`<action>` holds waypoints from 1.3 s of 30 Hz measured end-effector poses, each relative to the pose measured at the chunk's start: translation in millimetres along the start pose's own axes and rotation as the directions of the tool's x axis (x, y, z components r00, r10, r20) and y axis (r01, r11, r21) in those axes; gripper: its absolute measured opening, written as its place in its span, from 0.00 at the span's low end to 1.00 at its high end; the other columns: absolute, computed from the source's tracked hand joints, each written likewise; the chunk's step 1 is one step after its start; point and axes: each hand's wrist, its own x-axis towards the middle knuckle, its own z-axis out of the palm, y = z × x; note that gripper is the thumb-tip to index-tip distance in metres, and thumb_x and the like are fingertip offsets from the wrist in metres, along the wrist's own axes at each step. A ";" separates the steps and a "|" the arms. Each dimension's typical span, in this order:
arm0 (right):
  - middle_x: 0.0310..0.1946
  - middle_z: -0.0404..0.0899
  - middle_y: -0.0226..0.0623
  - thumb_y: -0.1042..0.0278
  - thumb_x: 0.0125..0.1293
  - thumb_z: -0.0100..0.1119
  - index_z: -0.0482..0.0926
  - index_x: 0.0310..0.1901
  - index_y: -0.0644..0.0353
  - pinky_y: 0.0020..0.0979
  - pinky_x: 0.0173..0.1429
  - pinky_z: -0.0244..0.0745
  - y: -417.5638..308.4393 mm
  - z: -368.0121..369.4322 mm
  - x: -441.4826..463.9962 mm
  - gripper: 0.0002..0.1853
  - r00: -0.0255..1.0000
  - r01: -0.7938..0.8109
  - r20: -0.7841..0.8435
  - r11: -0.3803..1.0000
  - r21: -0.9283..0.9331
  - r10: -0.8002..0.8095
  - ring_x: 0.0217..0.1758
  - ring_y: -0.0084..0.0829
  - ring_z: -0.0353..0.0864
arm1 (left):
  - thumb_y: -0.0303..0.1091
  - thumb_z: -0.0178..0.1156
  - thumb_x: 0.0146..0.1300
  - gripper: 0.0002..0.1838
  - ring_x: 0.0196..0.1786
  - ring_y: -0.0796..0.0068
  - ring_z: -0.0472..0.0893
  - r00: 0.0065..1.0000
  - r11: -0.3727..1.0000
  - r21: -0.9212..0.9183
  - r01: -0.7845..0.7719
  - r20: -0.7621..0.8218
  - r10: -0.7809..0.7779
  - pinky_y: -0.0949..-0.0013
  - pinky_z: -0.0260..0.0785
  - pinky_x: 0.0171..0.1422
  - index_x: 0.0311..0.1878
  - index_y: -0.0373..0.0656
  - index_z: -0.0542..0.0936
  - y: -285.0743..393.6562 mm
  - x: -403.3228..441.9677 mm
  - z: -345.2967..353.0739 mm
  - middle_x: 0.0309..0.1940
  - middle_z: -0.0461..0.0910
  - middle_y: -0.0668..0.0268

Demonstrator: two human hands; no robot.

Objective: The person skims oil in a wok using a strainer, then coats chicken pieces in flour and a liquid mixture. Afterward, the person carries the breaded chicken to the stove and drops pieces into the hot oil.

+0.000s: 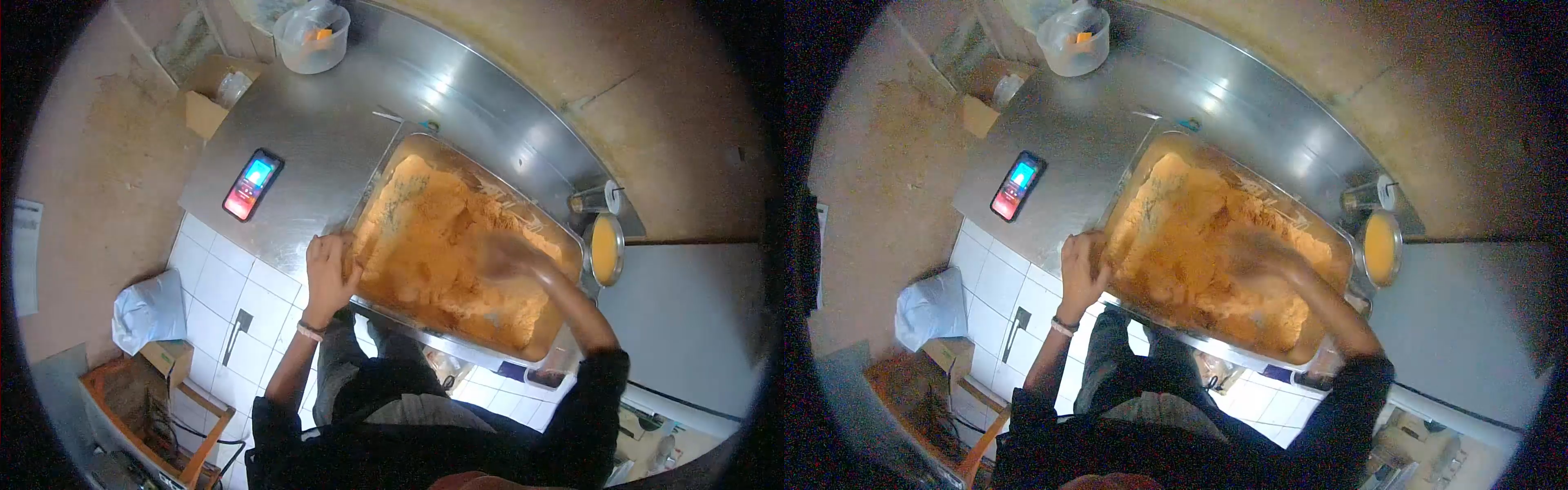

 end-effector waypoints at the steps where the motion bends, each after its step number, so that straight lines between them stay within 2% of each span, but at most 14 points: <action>1: 0.36 0.78 0.43 0.66 0.56 0.55 0.78 0.33 0.59 0.35 0.48 0.73 -5.6 7.3 26.9 0.07 0.884 0.246 -0.377 0.961 -0.126 -0.276 0.39 0.37 0.75 | 0.33 0.58 0.49 0.20 0.51 0.50 0.68 1.000 1.000 0.000 -0.005 0.007 0.005 0.48 0.54 0.65 0.47 0.39 0.73 -1.1 -1.2 0.4 0.46 0.73 0.54; 3: 0.38 0.78 0.42 0.64 0.58 0.54 0.77 0.36 0.59 0.36 0.49 0.73 -21.4 13.9 80.1 0.09 0.798 0.264 -0.536 0.960 -0.098 -0.274 0.40 0.37 0.75 | 0.32 0.56 0.51 0.20 0.49 0.48 0.68 0.997 0.997 -0.063 0.050 -0.053 -0.054 0.49 0.54 0.65 0.49 0.37 0.72 -4.4 -3.8 4.2 0.45 0.72 0.51; 8: 0.41 0.78 0.40 0.60 0.62 0.51 0.76 0.42 0.59 0.37 0.50 0.72 -58.0 25.2 129.1 0.13 0.912 0.106 -0.389 0.991 -0.077 -0.127 0.44 0.35 0.75 | 0.32 0.55 0.53 0.21 0.50 0.49 0.68 0.998 0.999 0.030 -0.020 -0.055 0.021 0.49 0.54 0.64 0.52 0.37 0.71 -6.4 -4.1 6.7 0.44 0.73 0.50; 14: 0.45 0.77 0.38 0.56 0.67 0.47 0.74 0.49 0.58 0.39 0.51 0.71 -68.1 22.0 53.1 0.17 0.966 0.096 -0.215 0.971 -0.218 -0.144 0.49 0.32 0.74 | 0.27 0.56 0.51 0.24 0.52 0.51 0.68 0.999 0.994 0.107 -0.037 -0.026 0.040 0.55 0.58 0.59 0.55 0.38 0.68 -10.4 -4.9 8.8 0.50 0.73 0.54; 17: 0.47 0.77 0.37 0.53 0.70 0.45 0.74 0.53 0.58 0.40 0.52 0.71 -53.0 17.9 -9.3 0.19 0.995 -0.067 -0.096 0.931 -0.359 0.035 0.51 0.31 0.74 | 0.33 0.60 0.46 0.28 0.52 0.52 0.68 0.999 0.999 0.035 0.036 -0.022 -0.035 0.52 0.54 0.64 0.54 0.39 0.70 -6.9 -5.0 7.7 0.47 0.74 0.54; 18: 0.48 0.77 0.37 0.52 0.70 0.44 0.73 0.54 0.58 0.40 0.52 0.71 -43.5 20.6 -28.7 0.20 0.990 -0.139 -0.066 0.949 -0.283 0.126 0.52 0.30 0.74 | 0.33 0.61 0.46 0.28 0.51 0.52 0.68 0.998 0.998 0.030 0.058 0.001 -0.058 0.52 0.54 0.64 0.54 0.40 0.70 -4.5 -3.7 6.5 0.48 0.74 0.54; 19: 0.50 0.76 0.37 0.53 0.70 0.46 0.72 0.55 0.58 0.41 0.54 0.70 -30.3 43.0 -50.0 0.20 0.956 -0.291 0.041 0.933 0.210 0.289 0.54 0.31 0.72 | 0.33 0.61 0.46 0.28 0.51 0.52 0.68 0.999 0.999 0.017 0.046 -0.002 -0.046 0.52 0.54 0.64 0.54 0.40 0.70 -2.5 -2.5 5.3 0.48 0.74 0.54; 20: 0.51 0.75 0.37 0.54 0.69 0.48 0.71 0.57 0.58 0.42 0.55 0.70 -16.5 66.3 -71.2 0.21 0.881 -0.306 0.151 0.297 0.904 0.448 0.56 0.32 0.71 | 0.33 0.61 0.45 0.28 0.51 0.52 0.68 1.000 0.999 0.023 0.029 -0.012 -0.029 0.53 0.55 0.63 0.54 0.40 0.70 -0.9 -2.1 4.3 0.48 0.74 0.55; 21: 0.53 0.74 0.37 0.54 0.69 0.49 0.70 0.58 0.58 0.43 0.57 0.69 -3.1 89.4 -92.5 0.22 0.774 -0.166 0.250 -0.196 0.967 0.582 0.58 0.33 0.70 | 0.32 0.62 0.45 0.28 0.51 0.52 0.68 1.000 0.999 0.031 0.015 -0.022 -0.014 0.53 0.55 0.63 0.54 0.40 0.70 0.1 -2.5 4.5 0.48 0.74 0.55; 25: 0.64 0.63 0.39 0.59 0.68 0.51 0.60 0.65 0.58 0.39 0.64 0.68 1.6 161.8 -152.1 0.27 0.689 0.119 -0.277 0.272 0.955 0.670 0.65 0.31 0.64 | 0.33 0.62 0.45 0.28 0.51 0.52 0.68 0.999 1.000 0.030 0.004 -0.048 -0.002 0.54 0.56 0.62 0.54 0.40 0.70 0.3 -2.2 7.2 0.49 0.74 0.56; 29: 0.61 0.67 0.39 0.59 0.67 0.51 0.64 0.63 0.58 0.36 0.61 0.68 50.6 207.4 -168.7 0.25 0.543 -0.334 -0.271 0.501 0.798 0.795 0.61 0.31 0.68 | 0.35 0.62 0.44 0.30 0.51 0.52 0.68 0.999 0.999 0.022 0.029 -0.039 -0.028 0.55 0.57 0.61 0.54 0.40 0.69 -2.3 -5.3 8.8 0.51 0.74 0.56; 34: 0.57 0.73 0.38 0.59 0.66 0.51 0.69 0.60 0.59 0.32 0.57 0.70 144.3 193.0 -108.8 0.23 0.519 -0.761 -0.072 0.499 0.414 0.852 0.57 0.30 0.72 | 0.36 0.63 0.41 0.32 0.50 0.52 0.69 0.997 0.997 0.035 0.073 0.000 -0.073 0.55 0.58 0.59 0.54 0.40 0.69 3.1 -2.0 4.5 0.49 0.73 0.56; 35: 0.56 0.74 0.38 0.59 0.66 0.51 0.70 0.59 0.60 0.31 0.57 0.70 152.8 177.4 -93.1 0.23 0.555 -0.760 -0.039 0.526 0.382 0.831 0.56 0.30 0.73 | 0.36 0.64 0.41 0.32 0.50 0.52 0.69 0.998 0.997 0.026 0.070 -0.005 -0.070 0.55 0.59 0.59 0.54 0.39 0.69 3.2 -1.6 5.5 0.48 0.74 0.56; 39: 0.54 0.74 0.37 0.58 0.66 0.52 0.71 0.58 0.63 0.29 0.50 0.71 136.3 124.2 -36.3 0.23 0.641 -0.185 -0.462 0.707 0.682 0.613 0.48 0.30 0.74 | 0.35 0.64 0.40 0.32 0.51 0.52 0.69 0.999 0.998 0.049 0.037 -0.021 -0.036 0.55 0.60 0.57 0.53 0.39 0.69 2.5 0.9 5.3 0.47 0.73 0.54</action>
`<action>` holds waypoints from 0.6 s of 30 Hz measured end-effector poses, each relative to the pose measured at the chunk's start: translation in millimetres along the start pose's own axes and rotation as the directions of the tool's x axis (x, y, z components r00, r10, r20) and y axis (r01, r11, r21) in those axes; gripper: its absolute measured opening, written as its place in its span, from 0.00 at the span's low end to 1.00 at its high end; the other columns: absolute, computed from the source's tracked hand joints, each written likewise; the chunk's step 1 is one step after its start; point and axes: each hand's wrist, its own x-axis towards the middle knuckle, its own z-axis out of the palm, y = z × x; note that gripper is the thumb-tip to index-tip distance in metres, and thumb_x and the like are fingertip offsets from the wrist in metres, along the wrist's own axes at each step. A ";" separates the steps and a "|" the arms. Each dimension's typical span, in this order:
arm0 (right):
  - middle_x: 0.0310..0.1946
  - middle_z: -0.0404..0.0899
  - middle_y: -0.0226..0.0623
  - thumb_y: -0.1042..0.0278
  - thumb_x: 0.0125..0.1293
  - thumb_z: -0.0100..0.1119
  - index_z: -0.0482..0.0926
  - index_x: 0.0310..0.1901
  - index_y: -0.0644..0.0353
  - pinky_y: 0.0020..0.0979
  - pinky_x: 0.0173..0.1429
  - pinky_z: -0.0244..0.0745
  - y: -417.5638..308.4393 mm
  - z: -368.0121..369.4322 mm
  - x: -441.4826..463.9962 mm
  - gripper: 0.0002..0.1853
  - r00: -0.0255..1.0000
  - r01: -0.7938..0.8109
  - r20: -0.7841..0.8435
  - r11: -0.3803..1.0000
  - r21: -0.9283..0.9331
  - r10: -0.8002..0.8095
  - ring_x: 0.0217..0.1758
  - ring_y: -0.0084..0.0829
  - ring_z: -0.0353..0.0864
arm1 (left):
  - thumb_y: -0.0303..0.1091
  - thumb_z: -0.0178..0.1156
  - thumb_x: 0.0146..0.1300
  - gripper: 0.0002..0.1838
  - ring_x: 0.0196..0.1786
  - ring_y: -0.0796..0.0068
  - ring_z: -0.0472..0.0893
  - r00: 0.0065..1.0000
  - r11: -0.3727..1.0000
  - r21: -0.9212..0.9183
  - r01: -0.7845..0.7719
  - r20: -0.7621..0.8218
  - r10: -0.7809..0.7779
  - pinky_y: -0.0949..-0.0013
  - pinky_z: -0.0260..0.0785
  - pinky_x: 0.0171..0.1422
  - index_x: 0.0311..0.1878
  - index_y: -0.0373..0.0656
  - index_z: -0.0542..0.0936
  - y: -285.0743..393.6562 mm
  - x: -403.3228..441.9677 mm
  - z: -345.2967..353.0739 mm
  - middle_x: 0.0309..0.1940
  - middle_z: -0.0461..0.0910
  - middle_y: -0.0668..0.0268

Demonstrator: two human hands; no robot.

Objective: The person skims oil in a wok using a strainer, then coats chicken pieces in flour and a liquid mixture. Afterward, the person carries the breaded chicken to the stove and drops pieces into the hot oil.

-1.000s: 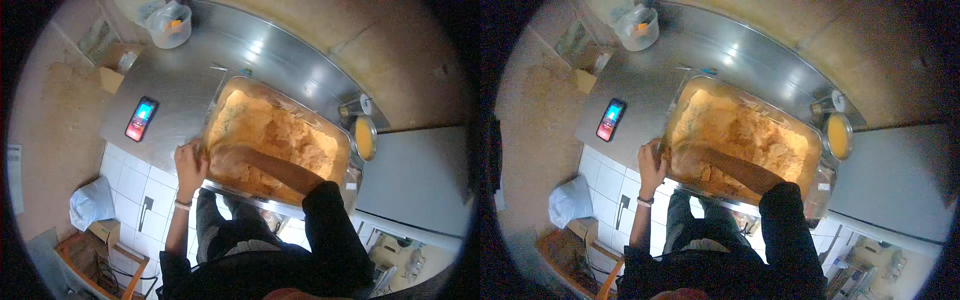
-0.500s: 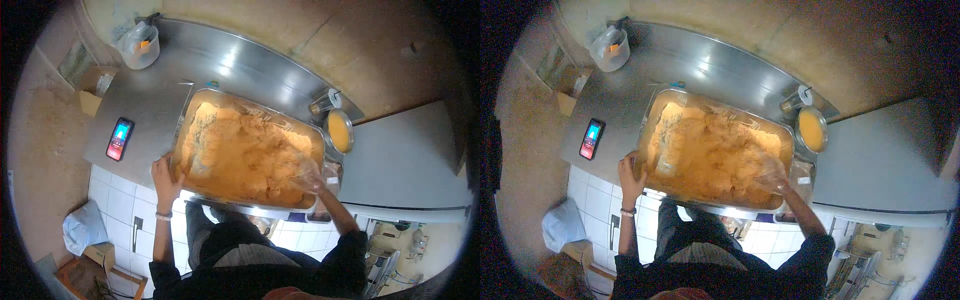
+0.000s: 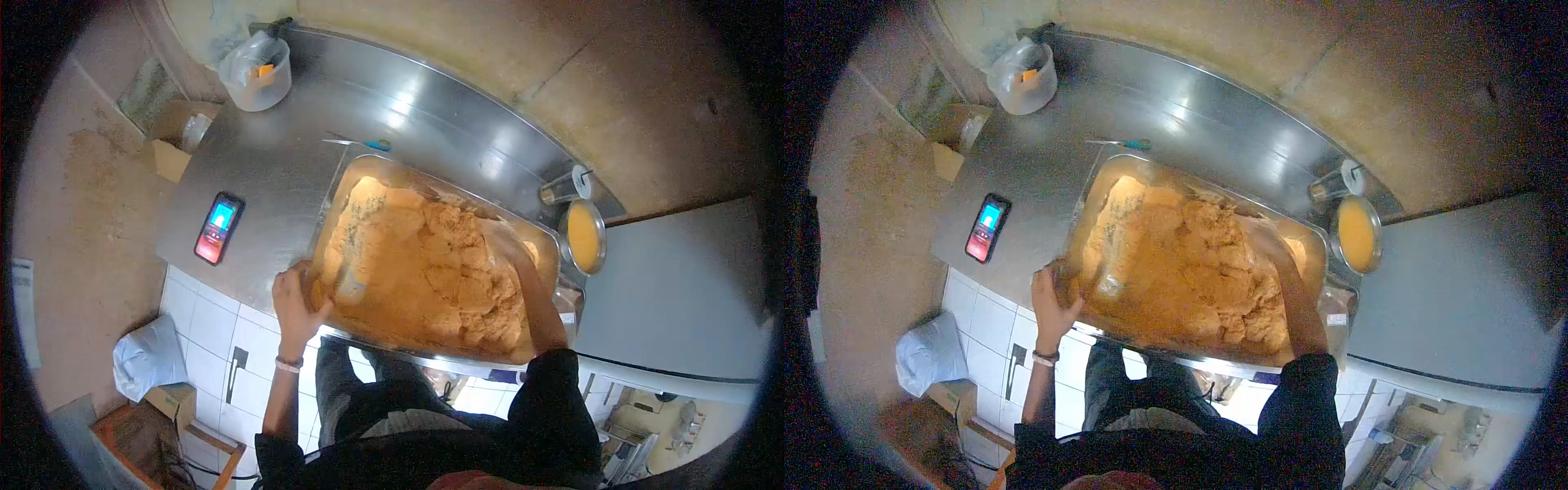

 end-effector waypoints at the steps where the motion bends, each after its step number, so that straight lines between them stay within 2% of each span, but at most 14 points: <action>1: 0.54 0.74 0.37 0.58 0.67 0.52 0.71 0.58 0.63 0.29 0.49 0.71 -15.4 4.3 10.6 0.23 0.998 0.065 -0.030 0.995 0.076 -0.062 0.47 0.30 0.74 | 0.33 0.63 0.40 0.32 0.51 0.52 0.69 1.000 1.000 -0.012 -0.026 0.008 0.026 0.55 0.61 0.57 0.54 0.38 0.69 0.5 0.6 -1.7 0.46 0.73 0.53; 3: 0.55 0.74 0.38 0.55 0.67 0.51 0.72 0.58 0.62 0.32 0.51 0.70 -36.2 11.5 25.4 0.23 0.978 -0.164 0.139 0.984 0.070 0.154 0.49 0.32 0.74 | 0.35 0.63 0.40 0.33 0.51 0.53 0.69 1.000 1.000 -0.016 0.001 0.027 0.000 0.56 0.60 0.59 0.54 0.38 0.68 0.2 -0.1 -1.7 0.49 0.73 0.54; 4: 0.53 0.74 0.39 0.55 0.67 0.51 0.72 0.58 0.61 0.34 0.51 0.70 -37.5 26.4 27.4 0.23 0.976 -0.177 0.182 0.918 0.355 0.118 0.49 0.32 0.73 | 0.35 0.63 0.40 0.33 0.51 0.53 0.69 0.999 1.000 -0.019 0.006 0.032 -0.005 0.56 0.60 0.59 0.54 0.38 0.68 0.1 -0.9 -2.1 0.49 0.73 0.54; 5: 0.52 0.75 0.40 0.54 0.68 0.50 0.72 0.58 0.60 0.35 0.51 0.70 -33.5 43.0 30.6 0.23 0.975 -0.188 0.210 0.771 0.609 0.072 0.49 0.32 0.73 | 0.34 0.63 0.40 0.33 0.51 0.53 0.69 0.999 1.000 -0.020 0.007 0.034 -0.007 0.56 0.60 0.59 0.54 0.38 0.68 0.6 -1.0 -2.2 0.49 0.73 0.54; 6: 0.52 0.75 0.40 0.57 0.68 0.51 0.72 0.58 0.59 0.35 0.52 0.70 -49.9 46.4 38.0 0.22 0.932 -0.163 0.360 0.930 0.329 0.036 0.49 0.30 0.73 | 0.34 0.63 0.40 0.33 0.51 0.53 0.69 1.000 1.000 -0.019 0.012 0.028 -0.012 0.56 0.60 0.59 0.54 0.38 0.68 2.1 -0.9 -2.1 0.49 0.73 0.54; 7: 0.51 0.76 0.40 0.58 0.68 0.51 0.72 0.58 0.59 0.34 0.52 0.70 -65.0 47.3 36.4 0.21 0.900 -0.127 0.434 0.976 0.178 0.038 0.49 0.29 0.73 | 0.34 0.64 0.40 0.32 0.50 0.53 0.69 1.000 1.000 0.009 -0.025 -0.005 0.025 0.57 0.60 0.58 0.53 0.39 0.69 3.0 -0.8 -3.0 0.49 0.73 0.55; 8: 0.51 0.76 0.40 0.59 0.68 0.51 0.71 0.59 0.59 0.34 0.52 0.70 -74.1 49.9 35.7 0.20 0.862 -0.064 0.505 0.998 0.030 0.040 0.49 0.29 0.73 | 0.34 0.65 0.41 0.30 0.49 0.54 0.69 0.997 0.997 0.039 -0.064 -0.032 0.066 0.57 0.60 0.57 0.51 0.39 0.70 3.8 -1.8 -4.8 0.49 0.73 0.56; 10: 0.48 0.76 0.37 0.61 0.69 0.49 0.71 0.56 0.62 0.32 0.54 0.71 -71.3 65.5 2.2 0.18 0.840 0.176 0.540 0.969 -0.175 -0.055 0.47 0.30 0.74 | 0.34 0.65 0.41 0.30 0.49 0.54 0.69 0.999 0.999 0.015 -0.046 -0.022 0.046 0.57 0.61 0.57 0.51 0.39 0.70 2.6 -2.1 -4.7 0.48 0.74 0.56; 12: 0.47 0.76 0.38 0.60 0.68 0.50 0.72 0.55 0.61 0.32 0.53 0.71 -90.1 51.0 -32.6 0.18 0.820 0.290 0.559 0.932 -0.218 -0.124 0.47 0.31 0.74 | 0.34 0.65 0.41 0.30 0.49 0.54 0.70 1.000 1.000 -0.015 -0.024 -0.017 0.024 0.57 0.61 0.57 0.51 0.39 0.70 1.7 -0.7 -3.9 0.48 0.74 0.56; 13: 0.46 0.76 0.38 0.60 0.68 0.50 0.72 0.54 0.61 0.33 0.53 0.71 -98.1 35.9 -45.9 0.18 0.824 0.287 0.547 0.941 -0.180 -0.147 0.47 0.32 0.74 | 0.35 0.65 0.41 0.29 0.48 0.54 0.70 1.000 0.999 -0.031 -0.018 -0.022 0.017 0.56 0.61 0.56 0.51 0.39 0.71 2.2 -0.2 -4.0 0.47 0.74 0.56; 16: 0.45 0.77 0.40 0.59 0.67 0.51 0.73 0.53 0.61 0.34 0.53 0.71 -113.7 -2.6 -38.2 0.18 0.903 0.108 0.420 0.994 -0.022 -0.089 0.46 0.33 0.75 | 0.35 0.65 0.42 0.28 0.48 0.53 0.70 0.999 0.999 -0.041 0.010 -0.035 -0.011 0.56 0.62 0.56 0.49 0.39 0.72 3.4 -2.2 -5.1 0.45 0.75 0.55; 18: 0.44 0.77 0.40 0.59 0.66 0.52 0.73 0.52 0.61 0.34 0.52 0.71 -120.7 -0.3 8.1 0.18 0.956 0.100 0.285 0.992 -0.078 -0.074 0.45 0.34 0.75 | 0.36 0.65 0.42 0.27 0.48 0.53 0.70 0.999 1.000 -0.027 0.011 -0.032 -0.012 0.56 0.62 0.55 0.49 0.39 0.72 3.1 -1.2 -5.5 0.44 0.75 0.55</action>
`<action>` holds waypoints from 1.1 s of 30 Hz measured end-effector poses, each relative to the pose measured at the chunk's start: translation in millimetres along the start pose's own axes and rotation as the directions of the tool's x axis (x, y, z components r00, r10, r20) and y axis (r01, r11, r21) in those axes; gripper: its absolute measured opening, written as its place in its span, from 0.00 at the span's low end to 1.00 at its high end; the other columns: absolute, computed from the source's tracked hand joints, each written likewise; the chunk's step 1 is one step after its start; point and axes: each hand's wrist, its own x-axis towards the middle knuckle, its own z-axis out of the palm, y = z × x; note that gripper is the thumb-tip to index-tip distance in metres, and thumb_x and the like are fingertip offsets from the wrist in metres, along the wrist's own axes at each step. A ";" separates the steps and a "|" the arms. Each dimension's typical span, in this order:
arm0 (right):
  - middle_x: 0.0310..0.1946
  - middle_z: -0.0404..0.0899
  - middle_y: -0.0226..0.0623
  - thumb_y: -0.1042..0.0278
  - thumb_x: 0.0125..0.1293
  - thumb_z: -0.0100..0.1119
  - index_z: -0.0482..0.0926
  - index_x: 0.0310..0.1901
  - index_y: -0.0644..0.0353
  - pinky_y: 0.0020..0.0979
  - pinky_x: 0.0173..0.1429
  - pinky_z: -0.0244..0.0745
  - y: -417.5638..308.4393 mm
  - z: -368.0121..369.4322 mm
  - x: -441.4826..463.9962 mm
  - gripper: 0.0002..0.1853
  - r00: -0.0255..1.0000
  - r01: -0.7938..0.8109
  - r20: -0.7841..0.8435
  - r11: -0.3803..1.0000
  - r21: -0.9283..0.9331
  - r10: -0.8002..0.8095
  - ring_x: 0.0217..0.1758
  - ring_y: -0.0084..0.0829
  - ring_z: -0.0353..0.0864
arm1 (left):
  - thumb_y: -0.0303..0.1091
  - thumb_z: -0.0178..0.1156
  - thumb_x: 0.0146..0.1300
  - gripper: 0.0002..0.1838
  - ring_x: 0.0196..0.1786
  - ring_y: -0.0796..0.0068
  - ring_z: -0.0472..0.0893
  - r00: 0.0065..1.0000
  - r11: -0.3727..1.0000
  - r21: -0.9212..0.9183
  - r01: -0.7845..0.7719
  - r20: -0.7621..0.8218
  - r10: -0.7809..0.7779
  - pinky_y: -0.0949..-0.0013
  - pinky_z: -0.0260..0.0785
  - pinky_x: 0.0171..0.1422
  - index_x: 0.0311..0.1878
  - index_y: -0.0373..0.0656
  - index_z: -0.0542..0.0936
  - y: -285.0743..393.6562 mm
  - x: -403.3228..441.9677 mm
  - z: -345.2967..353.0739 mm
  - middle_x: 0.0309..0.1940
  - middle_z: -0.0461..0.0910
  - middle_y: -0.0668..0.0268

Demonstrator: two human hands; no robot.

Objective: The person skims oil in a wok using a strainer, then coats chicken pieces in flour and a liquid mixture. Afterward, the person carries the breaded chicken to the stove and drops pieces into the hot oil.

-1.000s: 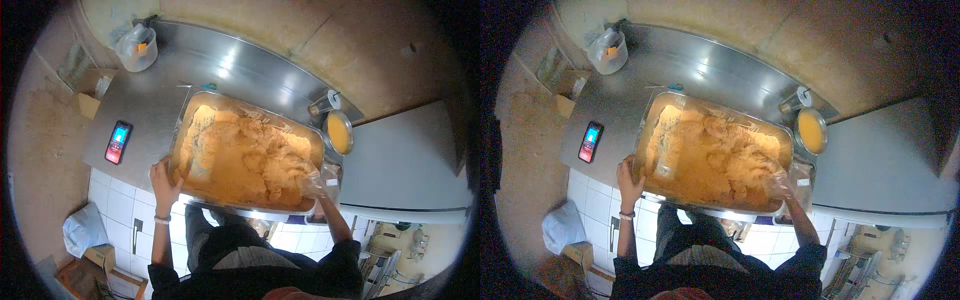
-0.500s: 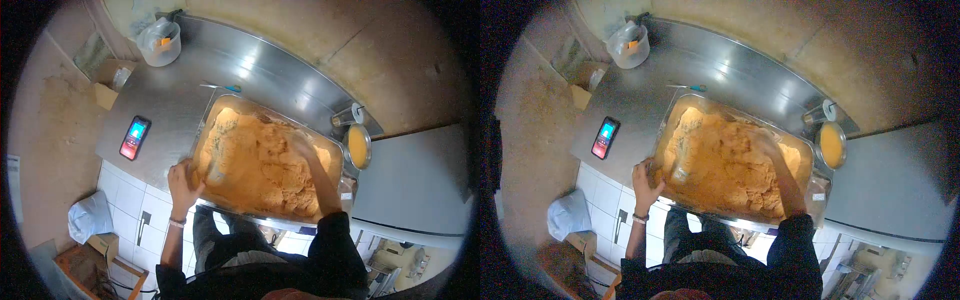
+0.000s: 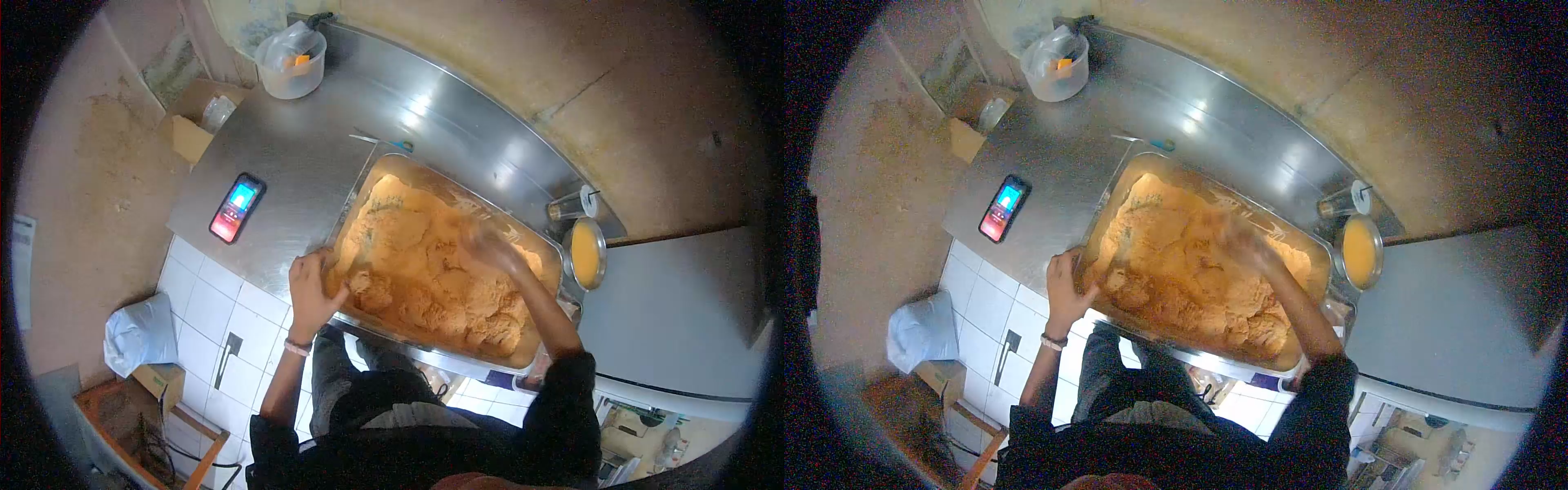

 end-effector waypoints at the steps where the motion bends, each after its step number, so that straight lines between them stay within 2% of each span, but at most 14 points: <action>1: 0.43 0.77 0.41 0.59 0.65 0.52 0.74 0.51 0.61 0.34 0.52 0.71 -3.5 2.5 19.5 0.18 0.999 0.005 -0.047 0.999 -0.047 -0.007 0.45 0.34 0.75 | 0.36 0.65 0.42 0.27 0.47 0.54 0.70 1.000 1.000 0.011 -0.019 -0.016 0.020 0.57 0.62 0.55 0.48 0.39 0.72 -0.4 0.0 0.3 0.44 0.75 0.55; 4: 0.41 0.77 0.42 0.58 0.64 0.53 0.74 0.50 0.60 0.35 0.51 0.72 -25.8 33.3 87.7 0.18 0.995 0.042 -0.082 0.977 -0.207 -0.060 0.45 0.36 0.75 | 0.36 0.65 0.41 0.27 0.47 0.54 0.70 0.999 0.999 0.012 -0.031 -0.031 0.031 0.57 0.62 0.54 0.48 0.39 0.73 0.5 0.5 0.9 0.44 0.75 0.56; 7: 0.40 0.77 0.43 0.58 0.63 0.54 0.75 0.48 0.60 0.36 0.51 0.72 -69.4 77.7 120.2 0.17 0.982 0.182 0.000 0.933 -0.312 -0.191 0.44 0.37 0.76 | 0.36 0.65 0.41 0.27 0.47 0.54 0.70 1.000 1.000 -0.008 -0.025 -0.019 0.025 0.56 0.62 0.54 0.48 0.40 0.73 -0.5 3.6 -0.4 0.44 0.76 0.58; 15: 0.36 0.77 0.46 0.56 0.59 0.57 0.77 0.44 0.59 0.39 0.49 0.73 -138.9 108.5 68.7 0.17 0.819 0.568 0.380 0.696 -0.438 -0.430 0.42 0.41 0.77 | 0.36 0.65 0.42 0.26 0.48 0.55 0.70 0.999 0.998 -0.044 -0.050 -0.023 0.049 0.56 0.60 0.56 0.48 0.41 0.73 -0.1 0.3 -0.8 0.46 0.76 0.58; 20: 0.33 0.78 0.48 0.55 0.57 0.59 0.78 0.42 0.59 0.40 0.49 0.73 -134.4 50.4 -22.9 0.17 0.765 0.609 0.568 0.629 -0.483 -0.304 0.41 0.43 0.78 | 0.36 0.65 0.42 0.29 0.49 0.53 0.69 0.998 0.998 -0.003 -0.067 0.015 0.068 0.56 0.60 0.58 0.51 0.39 0.72 -5.7 -0.7 -0.2 0.47 0.75 0.54; 23: 0.31 0.78 0.49 0.55 0.56 0.60 0.79 0.40 0.59 0.41 0.48 0.73 -111.5 -10.6 -85.7 0.17 0.823 0.429 0.561 0.746 -0.509 -0.090 0.40 0.44 0.78 | 0.35 0.64 0.42 0.29 0.50 0.53 0.69 0.999 0.999 -0.004 -0.038 0.037 0.038 0.56 0.59 0.60 0.51 0.39 0.71 -2.6 -1.5 -0.9 0.48 0.74 0.55; 25: 0.39 0.78 0.44 0.61 0.53 0.65 0.76 0.46 0.58 0.37 0.54 0.71 -72.7 -42.9 -131.0 0.20 0.938 0.214 0.333 0.920 -0.330 -0.099 0.45 0.39 0.77 | 0.35 0.64 0.42 0.29 0.51 0.53 0.69 0.999 1.000 -0.004 -0.022 0.048 0.023 0.56 0.58 0.61 0.52 0.39 0.71 -2.0 -1.1 -1.4 0.48 0.74 0.55; 26: 0.46 0.78 0.41 0.65 0.51 0.68 0.73 0.53 0.58 0.35 0.60 0.69 -43.8 -44.8 -141.4 0.26 0.952 -0.021 0.297 0.986 -0.163 0.069 0.51 0.36 0.76 | 0.35 0.64 0.42 0.29 0.52 0.53 0.69 0.998 1.000 -0.010 -0.019 0.056 0.019 0.56 0.58 0.61 0.52 0.39 0.71 -2.8 -0.9 -0.7 0.48 0.74 0.56; 27: 0.46 0.78 0.41 0.65 0.51 0.68 0.73 0.53 0.58 0.35 0.60 0.69 -26.0 -37.7 -136.4 0.26 0.953 -0.029 0.294 0.987 -0.161 0.076 0.51 0.36 0.76 | 0.34 0.64 0.42 0.29 0.52 0.53 0.69 0.998 1.000 -0.017 -0.015 0.066 0.017 0.56 0.58 0.61 0.52 0.39 0.71 -4.1 -0.1 0.7 0.48 0.74 0.56; 28: 0.46 0.77 0.39 0.64 0.52 0.68 0.73 0.52 0.59 0.33 0.60 0.69 -5.9 -30.2 -128.4 0.25 0.955 -0.248 0.270 0.838 0.486 0.126 0.52 0.33 0.75 | 0.34 0.64 0.42 0.29 0.52 0.53 0.69 0.997 1.000 -0.020 -0.019 0.079 0.020 0.56 0.58 0.61 0.52 0.39 0.71 -5.4 -0.1 2.3 0.48 0.74 0.56; 30: 0.46 0.76 0.36 0.63 0.56 0.66 0.73 0.52 0.61 0.31 0.59 0.69 5.6 -15.7 -93.8 0.23 0.985 -0.168 0.171 0.274 0.947 0.016 0.51 0.29 0.74 | 0.35 0.63 0.43 0.29 0.51 0.53 0.69 0.998 1.000 -0.015 -0.023 0.055 0.023 0.56 0.58 0.60 0.52 0.39 0.70 -8.7 -1.6 4.9 0.48 0.74 0.56; 31: 0.46 0.76 0.36 0.63 0.56 0.66 0.73 0.52 0.61 0.31 0.59 0.69 1.0 -0.5 -63.7 0.23 0.995 -0.061 0.097 0.546 0.836 -0.038 0.51 0.29 0.74 | 0.35 0.63 0.43 0.29 0.51 0.53 0.69 0.997 1.000 -0.013 -0.026 0.071 0.027 0.56 0.58 0.60 0.52 0.39 0.70 -9.9 -2.0 5.0 0.48 0.74 0.56; 32: 0.46 0.76 0.36 0.63 0.57 0.65 0.73 0.52 0.61 0.31 0.59 0.69 -10.1 18.5 -35.7 0.23 0.996 0.065 0.036 0.924 0.378 -0.085 0.52 0.29 0.74 | 0.35 0.63 0.43 0.29 0.51 0.53 0.69 0.997 0.999 -0.024 -0.037 0.066 0.039 0.56 0.58 0.60 0.51 0.39 0.70 -10.4 -1.6 4.9 0.48 0.74 0.56; 33: 0.46 0.76 0.37 0.63 0.57 0.64 0.72 0.53 0.61 0.32 0.59 0.69 -24.0 38.9 -11.0 0.23 0.990 0.140 -0.006 0.985 -0.100 -0.141 0.52 0.29 0.74 | 0.35 0.63 0.43 0.28 0.51 0.52 0.69 0.997 0.998 -0.035 -0.049 0.057 0.051 0.56 0.58 0.59 0.51 0.39 0.70 -9.9 -1.3 5.6 0.48 0.74 0.56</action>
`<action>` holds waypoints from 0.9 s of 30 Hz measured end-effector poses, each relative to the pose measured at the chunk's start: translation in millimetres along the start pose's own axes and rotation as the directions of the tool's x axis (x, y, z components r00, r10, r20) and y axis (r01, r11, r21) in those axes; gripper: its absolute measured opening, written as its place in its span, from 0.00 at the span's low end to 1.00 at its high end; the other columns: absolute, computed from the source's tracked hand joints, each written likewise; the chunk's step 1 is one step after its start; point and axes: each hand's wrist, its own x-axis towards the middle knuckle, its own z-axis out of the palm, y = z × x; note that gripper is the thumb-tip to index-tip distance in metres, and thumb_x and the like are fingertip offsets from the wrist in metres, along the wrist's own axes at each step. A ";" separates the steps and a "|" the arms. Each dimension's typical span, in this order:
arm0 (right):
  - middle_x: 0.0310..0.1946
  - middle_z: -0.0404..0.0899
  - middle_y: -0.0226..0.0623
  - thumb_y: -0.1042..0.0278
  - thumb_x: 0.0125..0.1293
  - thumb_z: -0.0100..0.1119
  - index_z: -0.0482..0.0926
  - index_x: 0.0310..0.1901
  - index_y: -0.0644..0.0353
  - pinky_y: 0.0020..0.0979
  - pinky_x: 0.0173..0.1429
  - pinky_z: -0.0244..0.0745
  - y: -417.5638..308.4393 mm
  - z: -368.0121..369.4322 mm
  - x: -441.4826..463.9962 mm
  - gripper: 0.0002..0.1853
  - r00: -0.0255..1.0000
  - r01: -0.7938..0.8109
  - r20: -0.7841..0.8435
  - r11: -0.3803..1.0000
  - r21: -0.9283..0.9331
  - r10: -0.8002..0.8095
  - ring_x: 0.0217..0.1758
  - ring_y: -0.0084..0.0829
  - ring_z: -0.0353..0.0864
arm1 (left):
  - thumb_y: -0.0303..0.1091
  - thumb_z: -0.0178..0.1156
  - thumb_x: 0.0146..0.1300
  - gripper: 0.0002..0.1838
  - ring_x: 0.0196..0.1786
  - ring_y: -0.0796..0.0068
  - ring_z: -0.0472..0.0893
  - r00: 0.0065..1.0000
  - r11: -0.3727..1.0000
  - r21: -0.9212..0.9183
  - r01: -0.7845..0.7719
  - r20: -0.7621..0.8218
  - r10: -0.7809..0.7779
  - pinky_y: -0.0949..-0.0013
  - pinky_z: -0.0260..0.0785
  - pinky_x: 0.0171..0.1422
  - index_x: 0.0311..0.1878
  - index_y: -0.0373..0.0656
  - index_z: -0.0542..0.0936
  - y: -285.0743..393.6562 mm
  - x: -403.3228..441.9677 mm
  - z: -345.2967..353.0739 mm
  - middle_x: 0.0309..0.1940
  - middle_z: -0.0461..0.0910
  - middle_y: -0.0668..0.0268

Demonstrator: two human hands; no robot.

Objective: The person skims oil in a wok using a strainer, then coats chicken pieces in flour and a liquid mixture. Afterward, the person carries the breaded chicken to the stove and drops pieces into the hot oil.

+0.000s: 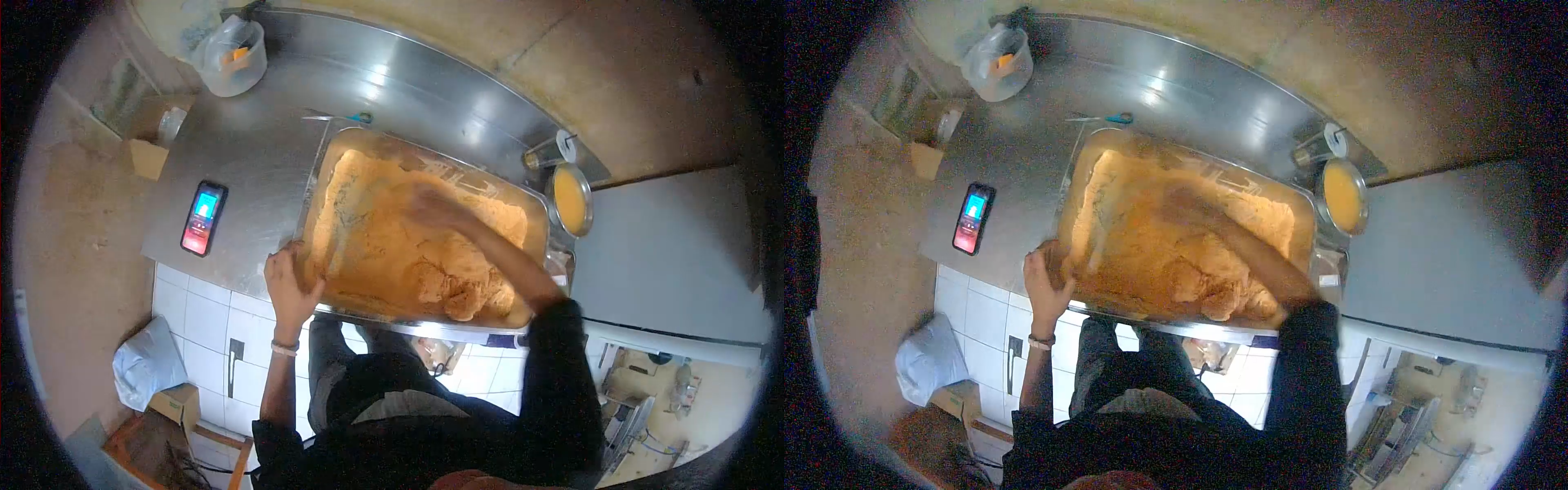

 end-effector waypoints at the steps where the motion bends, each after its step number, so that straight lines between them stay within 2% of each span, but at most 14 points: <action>1: 0.46 0.76 0.37 0.63 0.57 0.64 0.72 0.53 0.62 0.32 0.59 0.69 -10.9 15.7 19.6 0.22 1.000 0.028 0.018 0.989 -0.146 -0.025 0.52 0.30 0.74 | 0.35 0.63 0.43 0.28 0.51 0.52 0.69 1.000 1.000 0.000 -0.006 0.008 0.006 0.56 0.58 0.59 0.51 0.39 0.70 1.3 0.4 1.3 0.48 0.74 0.56; 4: 0.47 0.76 0.39 0.63 0.58 0.62 0.72 0.53 0.62 0.33 0.60 0.68 -40.8 42.2 36.2 0.22 0.991 0.111 0.110 0.946 -0.304 -0.081 0.53 0.30 0.73 | 0.35 0.63 0.43 0.28 0.51 0.52 0.68 0.999 0.999 -0.003 -0.035 -0.014 0.035 0.56 0.58 0.59 0.50 0.39 0.71 0.7 0.4 0.0 0.47 0.74 0.56; 8: 0.47 0.76 0.40 0.63 0.59 0.60 0.72 0.53 0.63 0.34 0.60 0.68 -65.0 38.3 -3.9 0.21 0.963 0.217 0.229 0.916 -0.337 -0.144 0.54 0.31 0.73 | 0.33 0.61 0.43 0.27 0.51 0.53 0.68 1.000 1.000 -0.008 -0.025 -0.007 0.024 0.56 0.58 0.60 0.51 0.39 0.70 1.1 1.4 -1.4 0.48 0.74 0.56; 12: 0.47 0.75 0.42 0.63 0.60 0.58 0.72 0.53 0.65 0.35 0.61 0.67 -67.3 13.4 -60.6 0.21 0.953 0.210 0.282 0.906 -0.367 -0.107 0.55 0.32 0.72 | 0.31 0.60 0.44 0.27 0.53 0.54 0.68 1.000 1.000 -0.004 0.013 -0.005 -0.013 0.57 0.58 0.61 0.52 0.39 0.70 5.8 -0.2 -0.4 0.49 0.73 0.56; 13: 0.48 0.75 0.42 0.63 0.61 0.57 0.72 0.53 0.65 0.36 0.61 0.67 -63.7 4.5 -74.4 0.21 0.955 0.190 0.284 0.910 -0.370 -0.084 0.55 0.32 0.72 | 0.31 0.60 0.44 0.27 0.53 0.54 0.68 1.000 1.000 0.021 -0.021 -0.017 0.022 0.56 0.59 0.60 0.53 0.39 0.70 3.4 -0.9 0.7 0.50 0.73 0.55; 16: 0.48 0.75 0.44 0.63 0.62 0.56 0.72 0.53 0.66 0.37 0.61 0.66 -40.2 -21.7 -119.8 0.21 0.972 0.054 0.233 0.926 -0.375 0.038 0.56 0.33 0.71 | 0.32 0.61 0.46 0.27 0.53 0.53 0.68 1.000 1.000 0.017 -0.007 0.012 0.007 0.56 0.60 0.59 0.53 0.39 0.70 5.0 -1.1 -0.6 0.50 0.73 0.55; 19: 0.48 0.75 0.45 0.63 0.62 0.54 0.72 0.53 0.66 0.37 0.62 0.66 -4.4 -44.1 -156.6 0.21 0.964 -0.175 0.129 0.917 -0.360 0.234 0.57 0.34 0.71 | 0.32 0.61 0.47 0.27 0.53 0.53 0.68 0.999 0.998 0.026 -0.049 -0.003 0.049 0.57 0.60 0.59 0.53 0.38 0.69 -0.6 -2.5 2.9 0.50 0.73 0.55; 24: 0.49 0.75 0.47 0.63 0.64 0.51 0.72 0.54 0.68 0.39 0.62 0.65 57.0 -59.0 -175.4 0.20 0.826 -0.540 -0.052 0.764 -0.353 0.561 0.59 0.35 0.70 | 0.32 0.61 0.47 0.27 0.52 0.53 0.68 1.000 1.000 0.011 -0.019 -0.010 0.020 0.57 0.60 0.59 0.53 0.38 0.69 4.8 -1.1 1.6 0.50 0.73 0.54; 27: 0.49 0.75 0.49 0.63 0.65 0.50 0.71 0.54 0.68 0.40 0.63 0.64 80.0 -52.5 -162.8 0.20 0.750 -0.641 -0.095 0.682 -0.351 0.655 0.59 0.35 0.70 | 0.32 0.61 0.46 0.27 0.52 0.52 0.68 1.000 1.000 -0.005 -0.012 -0.006 0.012 0.57 0.60 0.58 0.53 0.38 0.69 6.0 -0.3 2.7 0.50 0.73 0.54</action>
